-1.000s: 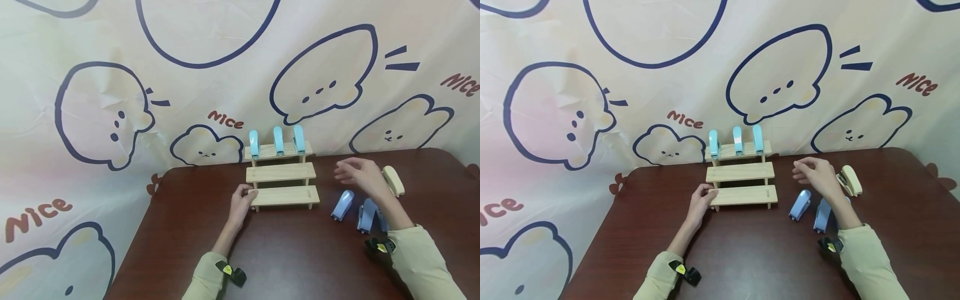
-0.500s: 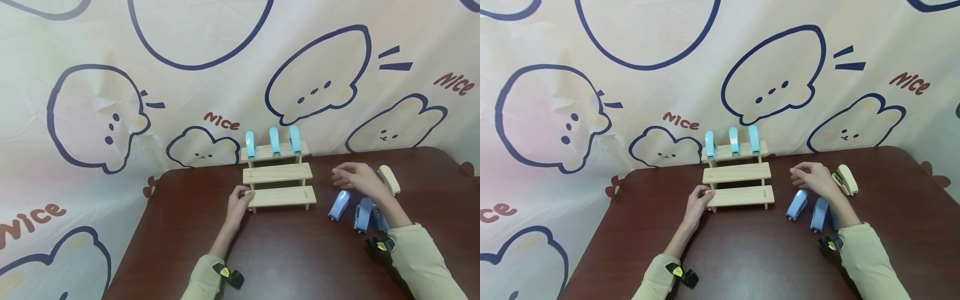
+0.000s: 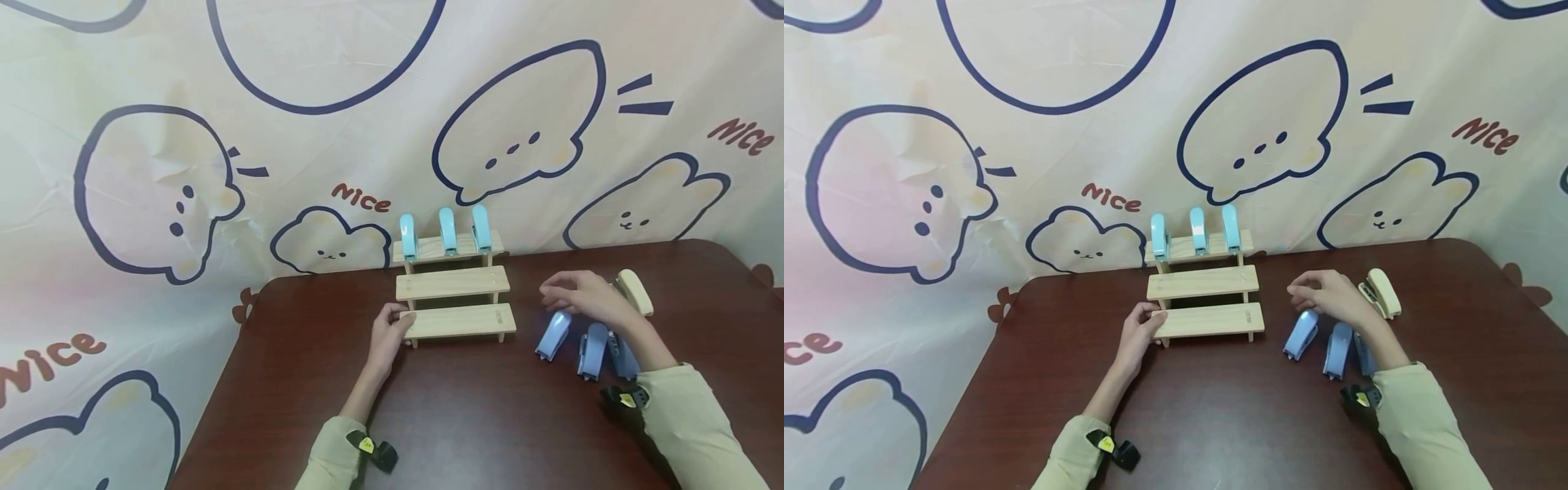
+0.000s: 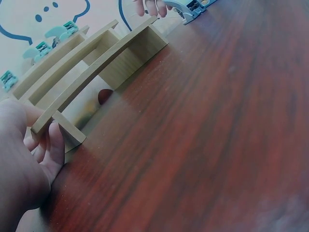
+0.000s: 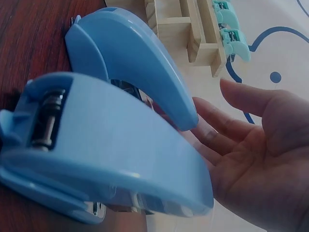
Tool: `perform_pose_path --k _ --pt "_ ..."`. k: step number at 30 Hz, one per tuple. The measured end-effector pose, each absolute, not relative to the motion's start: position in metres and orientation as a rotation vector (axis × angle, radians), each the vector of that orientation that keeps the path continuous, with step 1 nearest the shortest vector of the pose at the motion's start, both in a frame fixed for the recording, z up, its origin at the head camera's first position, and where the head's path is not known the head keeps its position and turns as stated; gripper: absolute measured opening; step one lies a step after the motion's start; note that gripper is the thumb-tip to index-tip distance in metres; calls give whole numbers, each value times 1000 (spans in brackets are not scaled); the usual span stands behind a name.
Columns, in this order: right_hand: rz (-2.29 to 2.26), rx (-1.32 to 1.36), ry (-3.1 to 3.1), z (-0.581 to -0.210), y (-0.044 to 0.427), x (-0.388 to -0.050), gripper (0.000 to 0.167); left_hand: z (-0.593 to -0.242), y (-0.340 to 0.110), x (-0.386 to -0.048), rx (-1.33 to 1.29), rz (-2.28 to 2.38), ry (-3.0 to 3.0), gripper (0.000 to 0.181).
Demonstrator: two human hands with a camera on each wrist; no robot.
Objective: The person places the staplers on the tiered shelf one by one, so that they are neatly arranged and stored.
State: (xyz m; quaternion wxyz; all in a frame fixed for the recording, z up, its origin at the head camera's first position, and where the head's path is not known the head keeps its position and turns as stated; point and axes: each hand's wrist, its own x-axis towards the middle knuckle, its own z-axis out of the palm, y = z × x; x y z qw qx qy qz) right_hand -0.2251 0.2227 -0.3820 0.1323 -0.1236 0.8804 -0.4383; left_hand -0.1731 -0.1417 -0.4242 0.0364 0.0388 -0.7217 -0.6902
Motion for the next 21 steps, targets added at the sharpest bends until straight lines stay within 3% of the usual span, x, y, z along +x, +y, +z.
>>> perform_pose_path --k 11,21 --pt "-1161 -477 2560 -383 225 -226 42 -458 -146 -194 162 -2112 -2216 25" --pt "-1127 -548 2518 -386 226 -226 45 -463 -146 -193 150 -2061 -2227 25"
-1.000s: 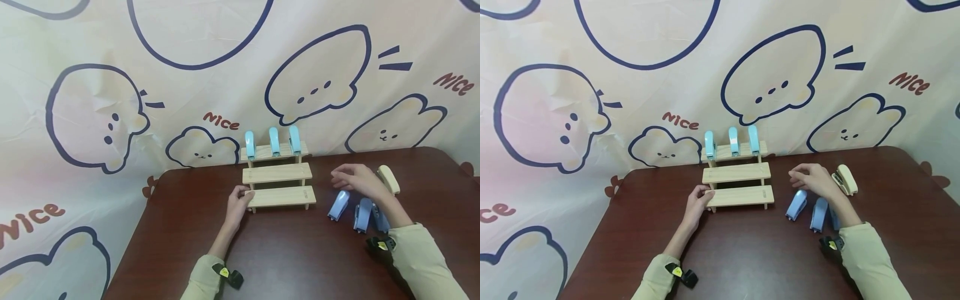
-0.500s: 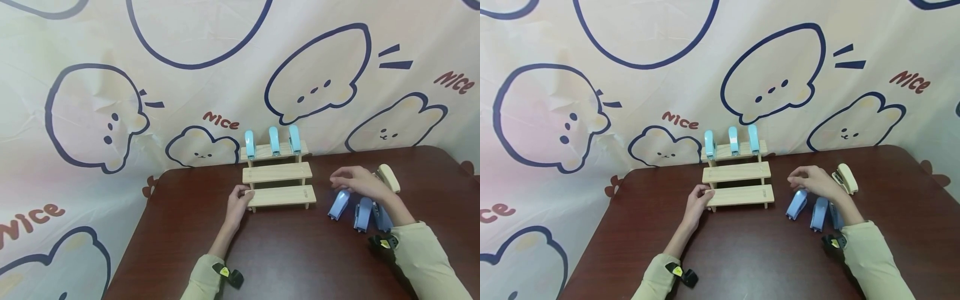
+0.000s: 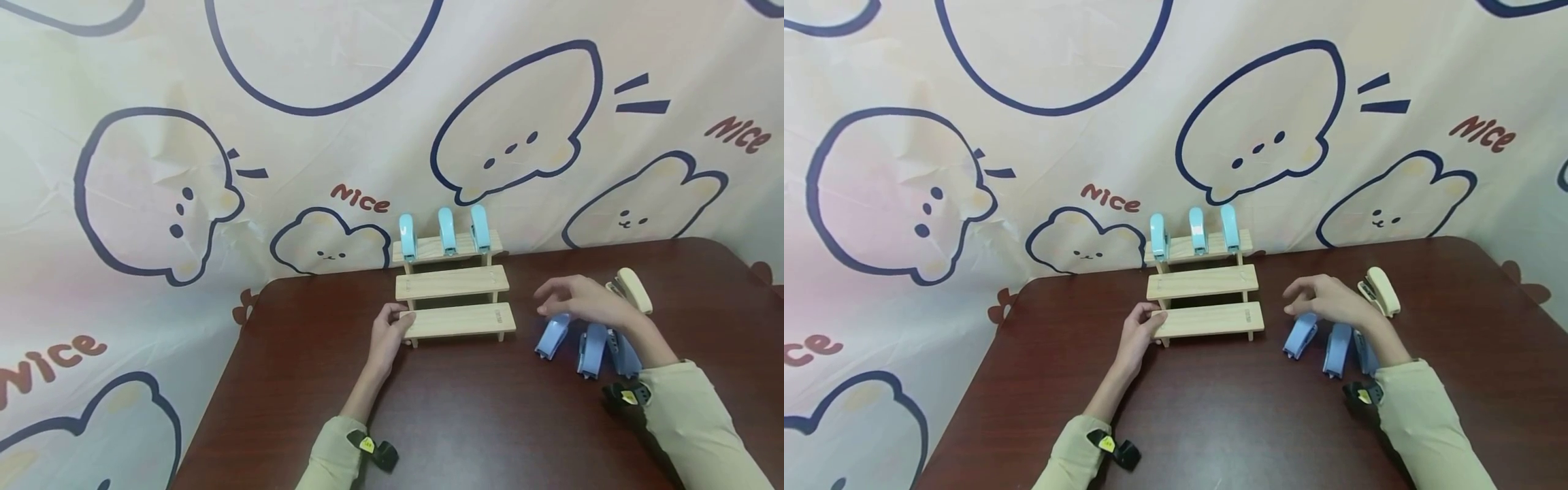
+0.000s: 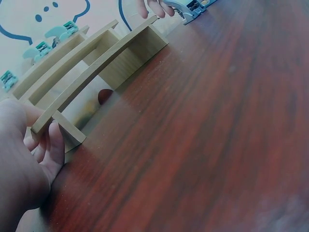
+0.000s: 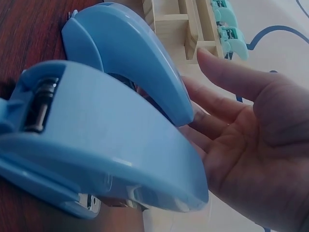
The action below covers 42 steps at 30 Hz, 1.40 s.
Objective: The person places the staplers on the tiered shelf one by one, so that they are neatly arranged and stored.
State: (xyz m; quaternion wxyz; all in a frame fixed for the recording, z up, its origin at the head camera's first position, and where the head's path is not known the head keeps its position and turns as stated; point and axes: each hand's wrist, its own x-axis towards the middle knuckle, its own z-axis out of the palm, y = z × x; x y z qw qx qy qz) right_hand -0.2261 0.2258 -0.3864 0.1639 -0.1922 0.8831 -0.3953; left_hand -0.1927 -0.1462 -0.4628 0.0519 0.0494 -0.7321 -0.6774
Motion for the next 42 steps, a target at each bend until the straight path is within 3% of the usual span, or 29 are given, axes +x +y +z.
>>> perform_pose_path --k 27,36,42 --pt "-1085 -589 2556 -384 242 -225 37 -462 -147 -191 158 -2039 -2240 25" --pt "-1016 -582 2557 -386 241 -224 42 -462 -146 -191 153 -2049 -2228 25" --pt "-1001 -603 2562 -387 243 -225 34 -461 -146 -192 135 -2047 -2227 27"
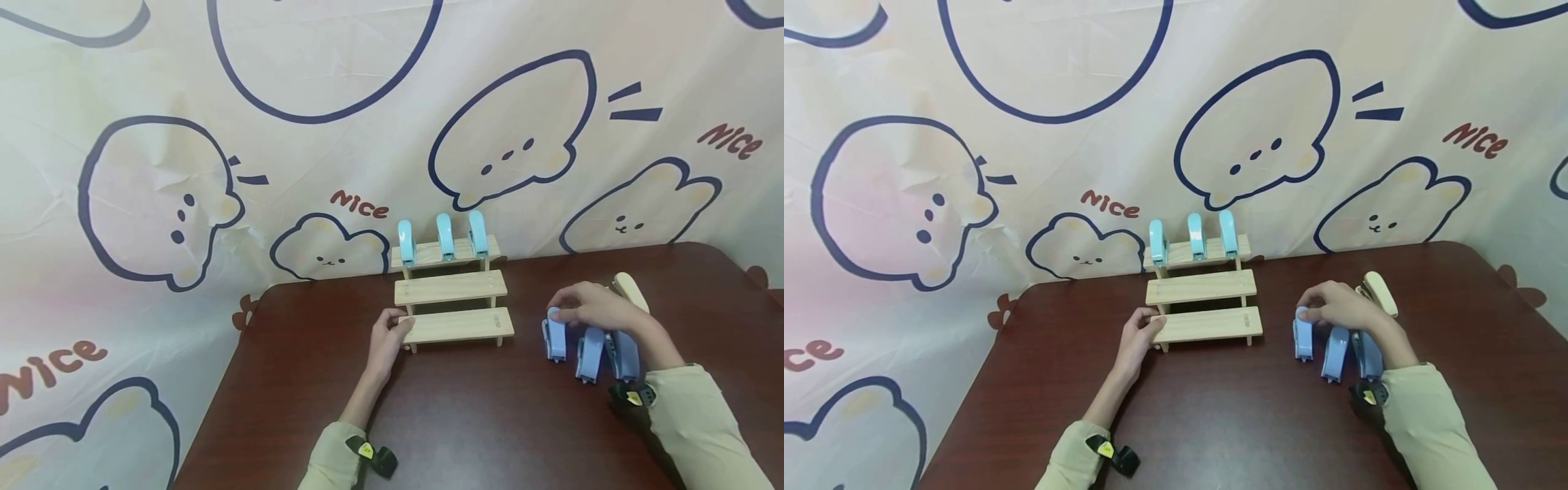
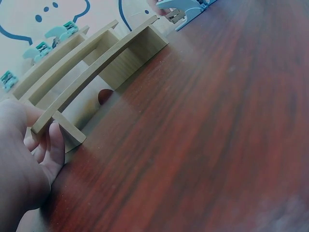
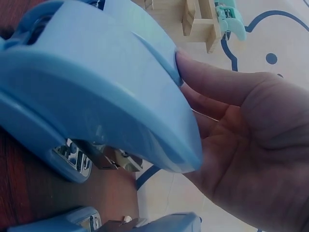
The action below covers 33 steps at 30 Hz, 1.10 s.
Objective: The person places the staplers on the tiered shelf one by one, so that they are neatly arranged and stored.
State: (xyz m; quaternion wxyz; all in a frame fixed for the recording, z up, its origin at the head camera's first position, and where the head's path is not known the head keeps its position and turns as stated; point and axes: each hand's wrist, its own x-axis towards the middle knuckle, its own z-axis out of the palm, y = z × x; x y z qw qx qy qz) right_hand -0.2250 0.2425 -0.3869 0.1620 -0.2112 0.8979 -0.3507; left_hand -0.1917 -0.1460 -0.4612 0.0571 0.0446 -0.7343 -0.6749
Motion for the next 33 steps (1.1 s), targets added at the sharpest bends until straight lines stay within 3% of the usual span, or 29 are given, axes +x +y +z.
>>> perform_pose_path --k 33 --pt "-1099 -521 2529 -393 240 -227 36 -461 -146 -191 134 -2059 -2228 26"
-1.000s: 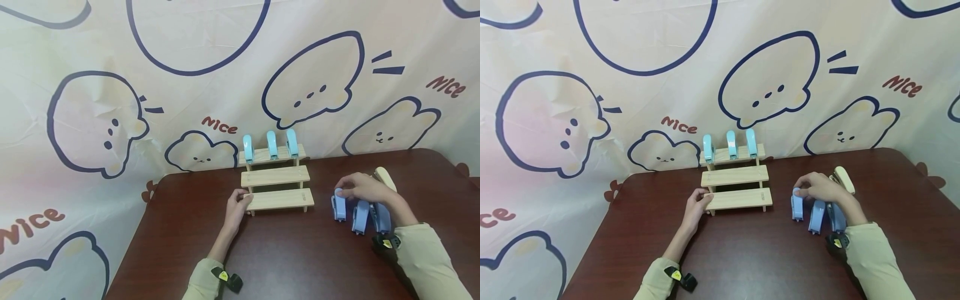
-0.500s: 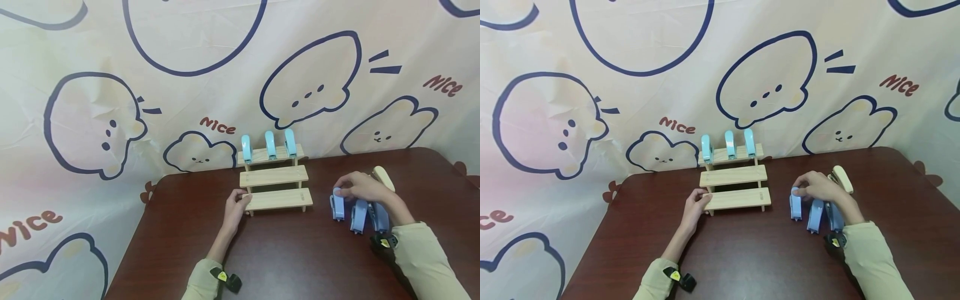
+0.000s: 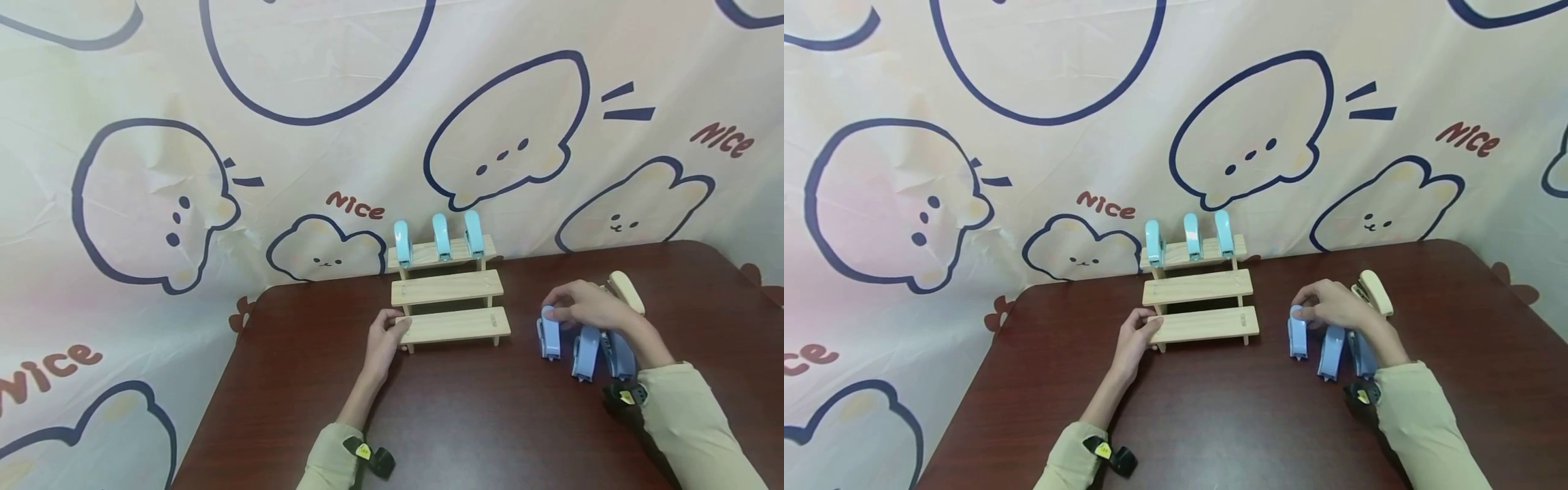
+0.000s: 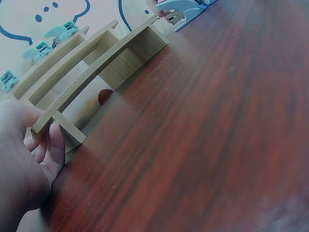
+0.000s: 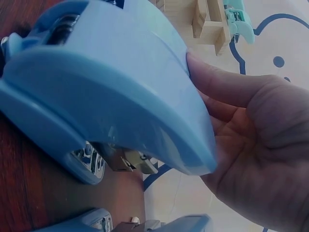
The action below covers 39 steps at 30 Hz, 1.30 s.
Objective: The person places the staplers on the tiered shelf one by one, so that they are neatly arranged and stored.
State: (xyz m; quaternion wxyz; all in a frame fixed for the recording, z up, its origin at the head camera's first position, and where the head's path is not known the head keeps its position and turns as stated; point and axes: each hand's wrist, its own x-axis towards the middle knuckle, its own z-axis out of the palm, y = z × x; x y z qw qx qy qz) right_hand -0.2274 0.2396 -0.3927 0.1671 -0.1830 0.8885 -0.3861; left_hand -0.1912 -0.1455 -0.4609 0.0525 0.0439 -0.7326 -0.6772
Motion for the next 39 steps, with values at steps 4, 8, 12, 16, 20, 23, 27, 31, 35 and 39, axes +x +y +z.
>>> perform_pose_path --k 4,8,12,16,20,23,27,31,35,39 --pt "-1142 -506 2505 -394 237 -229 43 -461 -146 -192 134 -2063 -2222 26" --pt "-1166 -511 2526 -397 234 -230 49 -462 -146 -192 137 -2080 -2214 26" --pt "-1153 -500 2575 -398 231 -228 51 -451 -143 -187 130 -2101 -2217 26" --pt "-1132 -488 2585 -398 226 -226 58 -429 -140 -176 130 -2112 -2236 26" --pt "-1042 -527 2633 -396 222 -224 61 -421 -141 -172 158 -2113 -2238 26" --pt "-995 -549 2663 -395 221 -225 58 -421 -141 -172 173 -2118 -2228 26" --pt "-1004 -551 2650 -396 220 -226 56 -422 -142 -173 187 -2124 -2218 24" --pt "-1045 -544 2636 -397 221 -228 54 -423 -142 -172 192 -2125 -2214 23" --pt "-1057 -529 2691 -399 221 -230 49 -421 -142 -172 184 -2121 -2220 23" --pt "-1102 -501 2718 -401 222 -231 44 -425 -142 -176 179 -2116 -2233 23"
